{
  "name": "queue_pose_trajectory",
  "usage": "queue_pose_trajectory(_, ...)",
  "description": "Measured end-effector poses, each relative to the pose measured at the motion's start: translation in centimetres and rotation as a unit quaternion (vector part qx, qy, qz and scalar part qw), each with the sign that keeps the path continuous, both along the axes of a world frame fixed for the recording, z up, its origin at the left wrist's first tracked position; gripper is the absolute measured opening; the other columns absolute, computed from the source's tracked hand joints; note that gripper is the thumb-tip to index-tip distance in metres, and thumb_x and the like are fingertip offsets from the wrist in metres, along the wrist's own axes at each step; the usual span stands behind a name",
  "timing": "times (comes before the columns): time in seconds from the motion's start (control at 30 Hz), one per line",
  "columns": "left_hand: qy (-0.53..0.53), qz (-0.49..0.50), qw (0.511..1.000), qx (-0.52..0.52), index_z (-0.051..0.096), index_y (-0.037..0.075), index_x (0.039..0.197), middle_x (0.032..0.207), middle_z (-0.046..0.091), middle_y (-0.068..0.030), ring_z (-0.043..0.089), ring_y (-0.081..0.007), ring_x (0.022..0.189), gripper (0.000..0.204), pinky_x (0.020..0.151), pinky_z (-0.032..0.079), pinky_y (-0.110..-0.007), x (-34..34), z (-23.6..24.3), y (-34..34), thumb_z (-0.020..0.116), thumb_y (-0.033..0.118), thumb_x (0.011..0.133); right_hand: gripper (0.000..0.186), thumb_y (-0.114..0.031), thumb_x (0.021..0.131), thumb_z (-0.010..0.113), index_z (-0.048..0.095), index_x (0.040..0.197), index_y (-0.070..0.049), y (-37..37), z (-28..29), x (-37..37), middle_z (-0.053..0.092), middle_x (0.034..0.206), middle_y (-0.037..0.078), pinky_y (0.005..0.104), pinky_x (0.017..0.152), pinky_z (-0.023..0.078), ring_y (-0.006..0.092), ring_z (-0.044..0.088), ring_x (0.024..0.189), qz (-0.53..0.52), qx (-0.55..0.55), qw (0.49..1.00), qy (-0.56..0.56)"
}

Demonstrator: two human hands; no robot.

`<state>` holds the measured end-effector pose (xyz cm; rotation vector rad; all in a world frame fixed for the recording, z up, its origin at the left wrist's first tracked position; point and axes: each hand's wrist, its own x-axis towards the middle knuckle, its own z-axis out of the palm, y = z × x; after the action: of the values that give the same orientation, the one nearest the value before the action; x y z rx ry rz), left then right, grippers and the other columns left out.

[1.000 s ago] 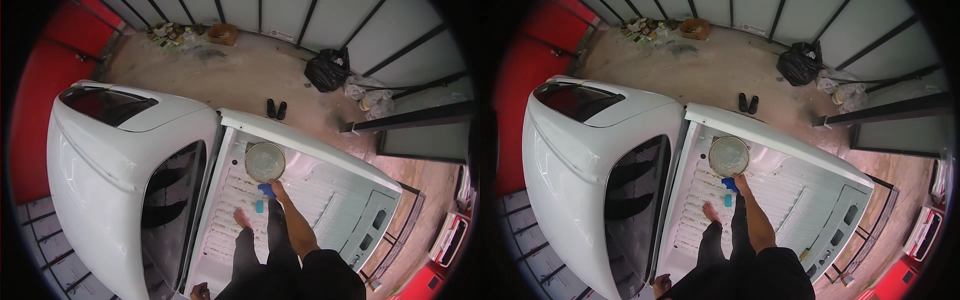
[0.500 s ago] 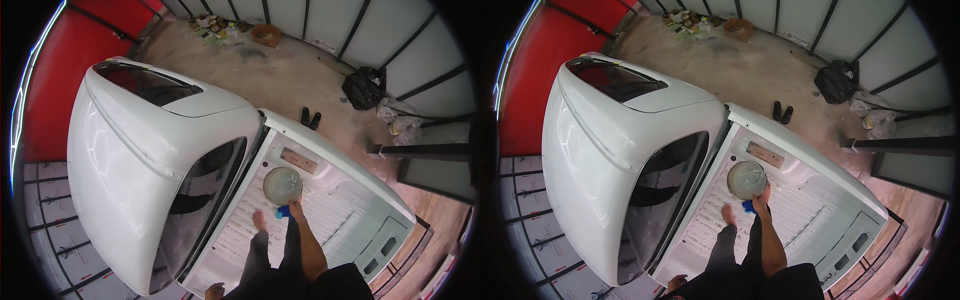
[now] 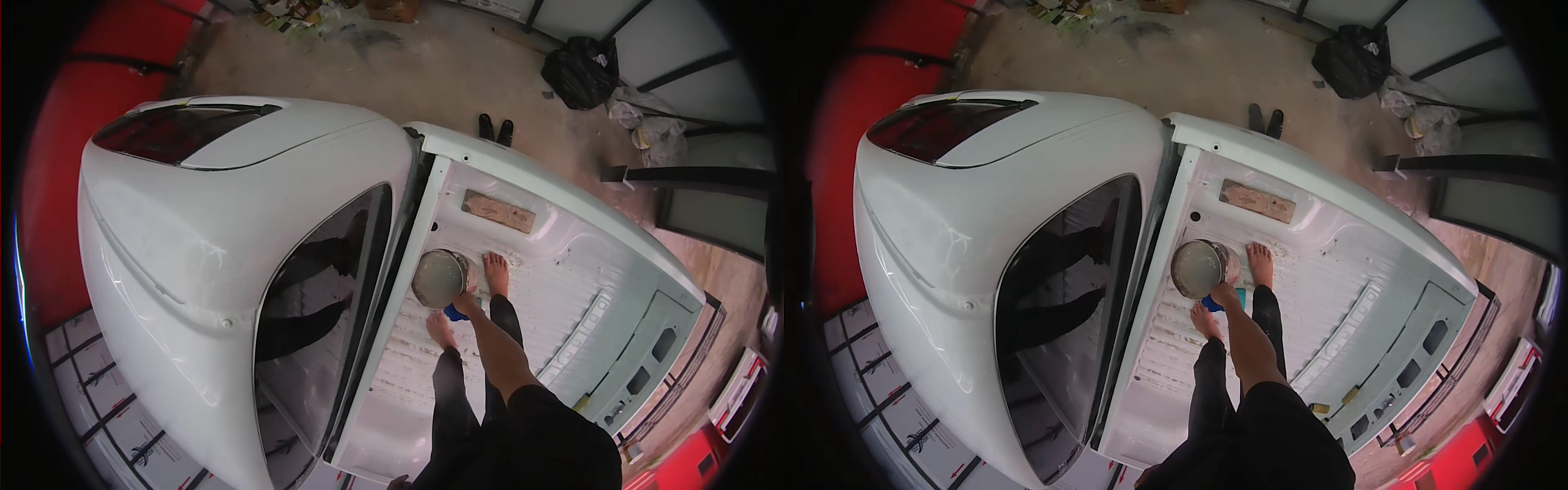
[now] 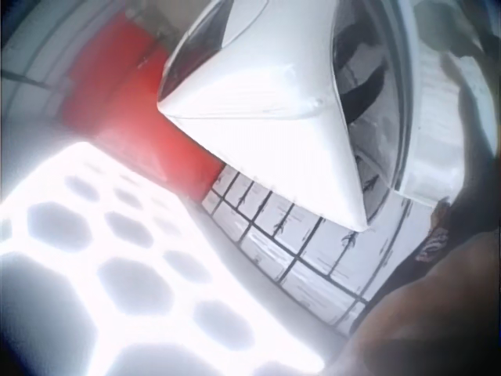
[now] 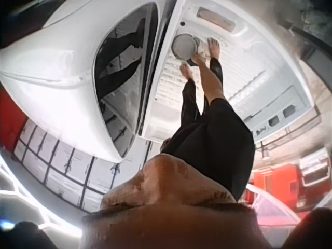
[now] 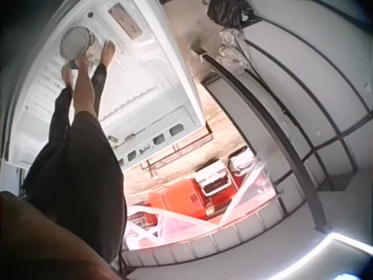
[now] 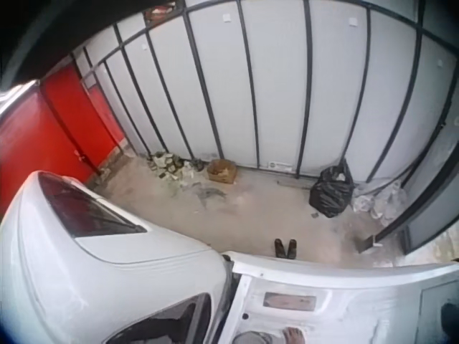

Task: The person sands the exterior roof and pillar edges of a truck cab using a sanding block, wets the block and a cloth in a bucket of water, and wipes down the cab surface.

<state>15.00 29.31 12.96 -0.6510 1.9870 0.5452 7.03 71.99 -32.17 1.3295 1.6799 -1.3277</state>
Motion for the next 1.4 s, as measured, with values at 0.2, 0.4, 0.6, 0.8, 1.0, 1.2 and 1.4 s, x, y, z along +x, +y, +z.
queue_pose_trajectory(0.2, -0.042, -0.028, 0.999, -0.015, 0.065, 0.005, 0.132, 0.096, 0.069, -0.0046, 0.064, -0.0159, 0.083, 0.037, 0.077, 0.053, -0.029, -0.9, 0.5, -0.1, 0.067, 0.021, 0.099, 0.054, -0.04, 0.095, 0.052, 0.069, 0.127, 0.0, 2.1, -4.4, -0.8, 0.064, 0.133, 0.028, 0.0474, 0.108, 0.049, 0.0397, 0.062, 0.128, 0.01, -0.052, 0.996, -0.075)
queue_pose_trajectory(0.4, -0.052, -0.07, 0.996, -0.007, 0.067, 0.003, 0.129, 0.1, 0.073, -0.0076, 0.068, -0.0171, 0.086, 0.034, 0.079, 0.055, -0.03, -2.7, -0.6, 0.4, 0.062, 0.021, 0.101, 0.054, -0.04, 0.096, 0.05, 0.067, 0.132, -0.004, 2.6, -3.6, 0.3, 0.064, 0.138, 0.022, 0.0466, 0.111, 0.047, 0.0379, 0.059, 0.132, -0.031, -0.011, 0.992, -0.118)
queue_pose_trajectory(0.6, -0.019, -0.188, 0.979, 0.075, 0.068, 0.001, 0.125, 0.104, 0.077, -0.0107, 0.072, -0.0183, 0.089, 0.033, 0.082, 0.057, -0.032, -7.1, -4.7, 3.0, 0.058, 0.022, 0.102, 0.051, -0.041, 0.099, 0.044, 0.067, 0.132, -0.009, 3.1, -2.0, 5.5, 0.064, 0.139, 0.019, 0.0476, 0.11, 0.047, 0.0377, 0.06, 0.13, 0.073, -0.027, 0.996, -0.054)
queue_pose_trajectory(0.8, -0.012, -0.011, 0.973, 0.231, 0.061, -0.007, 0.132, 0.122, 0.07, -0.019, 0.072, -0.0284, 0.106, 0.047, 0.089, 0.059, -0.04, -11.5, -7.0, 12.7, 0.052, 0.033, 0.11, 0.043, -0.047, 0.102, 0.049, 0.069, 0.126, -0.017, -1.4, 5.8, 4.8, 0.071, 0.124, 0.016, 0.0444, 0.098, 0.052, 0.0362, 0.067, 0.115, 0.019, -0.069, 0.992, 0.102)
queue_pose_trajectory(1.0, -0.088, 0.039, 0.942, 0.32, 0.036, 0.005, 0.159, 0.129, 0.067, -0.0129, 0.065, -0.0173, 0.111, 0.059, 0.095, 0.055, -0.032, -12.3, -11.5, 20.7, 0.056, 0.024, 0.107, 0.053, -0.038, 0.112, 0.038, 0.05, 0.144, 0.002, -11.0, 8.6, 6.8, 0.062, 0.138, 0.011, 0.034, 0.109, 0.04, 0.0196, 0.064, 0.12, -0.135, -0.117, 0.928, 0.327)
queue_pose_trajectory(1.2, -0.075, 0.041, 0.957, 0.276, 0.002, 0.015, 0.168, 0.139, 0.06, -0.0122, 0.058, -0.0179, 0.124, 0.082, 0.099, 0.05, -0.029, -11.2, -12.2, 16.6, 0.055, 0.013, 0.105, 0.072, -0.054, 0.111, 0.035, 0.032, 0.16, 0.0, -13.3, 24.8, 4.7, 0.051, 0.144, 0.011, 0.0309, 0.119, 0.027, 0.0148, 0.042, 0.138, -0.183, -0.427, 0.855, 0.231)
queue_pose_trajectory(1.4, -0.124, 0.059, 0.92, 0.367, 0.006, 0.007, 0.167, 0.15, 0.051, -0.0114, 0.058, -0.0178, 0.126, 0.081, 0.103, 0.049, -0.03, -12.4, -13.4, 16.1, 0.057, 0.016, 0.105, 0.077, -0.061, 0.108, 0.041, 0.023, 0.158, -0.006, -14.4, 25.3, 6.4, 0.04, 0.142, 0.007, 0.0314, 0.12, 0.02, 0.0172, 0.031, 0.143, -0.155, -0.38, 0.87, 0.273)
